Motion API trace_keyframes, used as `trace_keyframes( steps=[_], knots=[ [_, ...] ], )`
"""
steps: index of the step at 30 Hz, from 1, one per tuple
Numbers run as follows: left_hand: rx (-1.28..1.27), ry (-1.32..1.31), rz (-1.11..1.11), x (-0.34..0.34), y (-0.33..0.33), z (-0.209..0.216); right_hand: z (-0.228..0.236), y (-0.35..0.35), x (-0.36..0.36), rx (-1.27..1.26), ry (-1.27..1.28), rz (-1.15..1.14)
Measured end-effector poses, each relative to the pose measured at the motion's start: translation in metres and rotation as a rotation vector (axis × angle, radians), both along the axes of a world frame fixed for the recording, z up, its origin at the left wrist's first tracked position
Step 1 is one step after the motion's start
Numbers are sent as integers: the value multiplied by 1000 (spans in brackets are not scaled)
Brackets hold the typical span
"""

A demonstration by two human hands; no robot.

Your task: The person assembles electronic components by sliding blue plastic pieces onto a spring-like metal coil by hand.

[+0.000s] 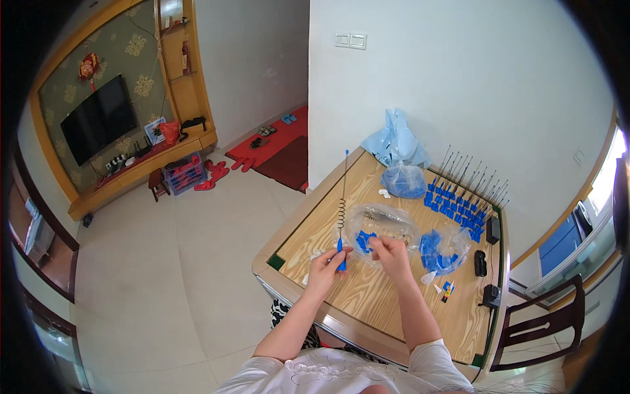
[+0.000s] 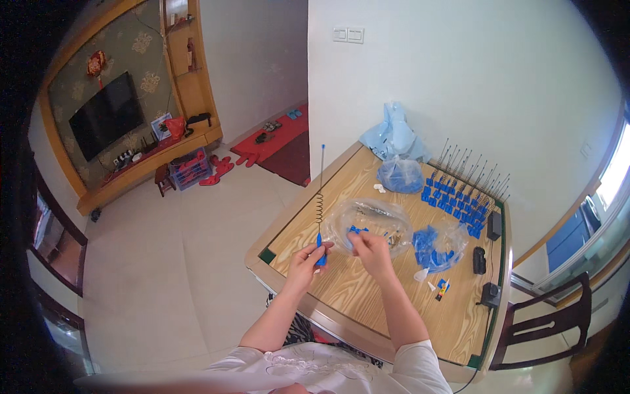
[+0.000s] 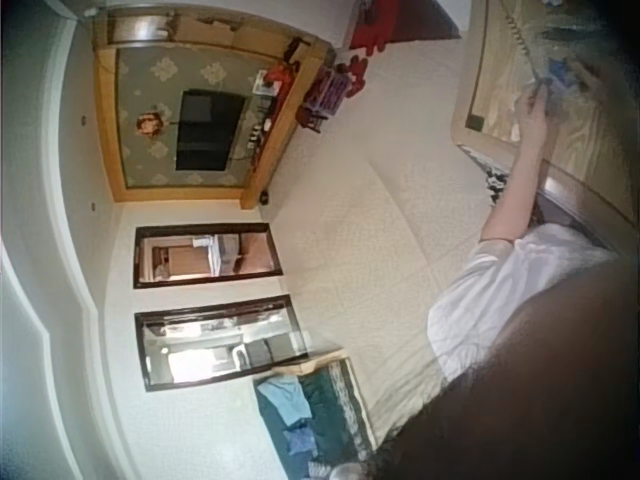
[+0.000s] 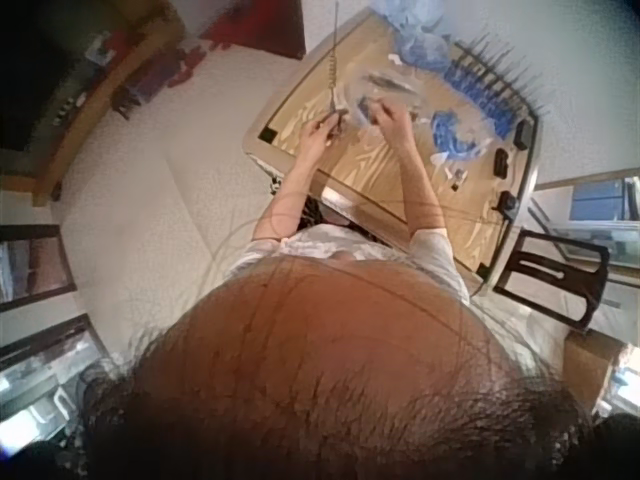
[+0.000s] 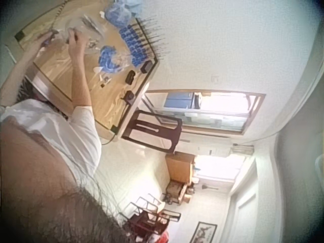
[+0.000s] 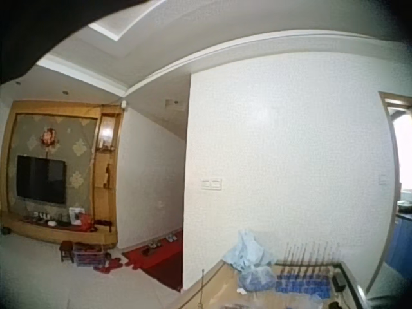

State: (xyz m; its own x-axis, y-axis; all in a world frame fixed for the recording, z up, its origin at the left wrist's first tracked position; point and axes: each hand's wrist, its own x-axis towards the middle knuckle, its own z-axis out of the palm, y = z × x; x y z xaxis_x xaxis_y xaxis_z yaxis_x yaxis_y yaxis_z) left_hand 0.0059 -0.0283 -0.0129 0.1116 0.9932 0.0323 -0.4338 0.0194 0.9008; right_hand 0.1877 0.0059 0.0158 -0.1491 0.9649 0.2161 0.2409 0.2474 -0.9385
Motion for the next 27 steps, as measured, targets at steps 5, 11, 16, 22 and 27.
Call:
trace_keyframes(
  steps=[5,11,16,22,27],
  knots=[
    [-20,-9,-24,-1,-4,6,7,3,-11,42,184,-101],
    [9,-5,-49,4,-9,13,32,3,-29,97,155,64],
    [-8,-12,-72,6,-11,14,37,5,-35,-20,118,165],
    [-24,-58,-97,6,-13,19,38,3,-36,-45,80,178],
    [21,112,7,10,-13,19,37,1,-34,-61,115,178]
  ],
)
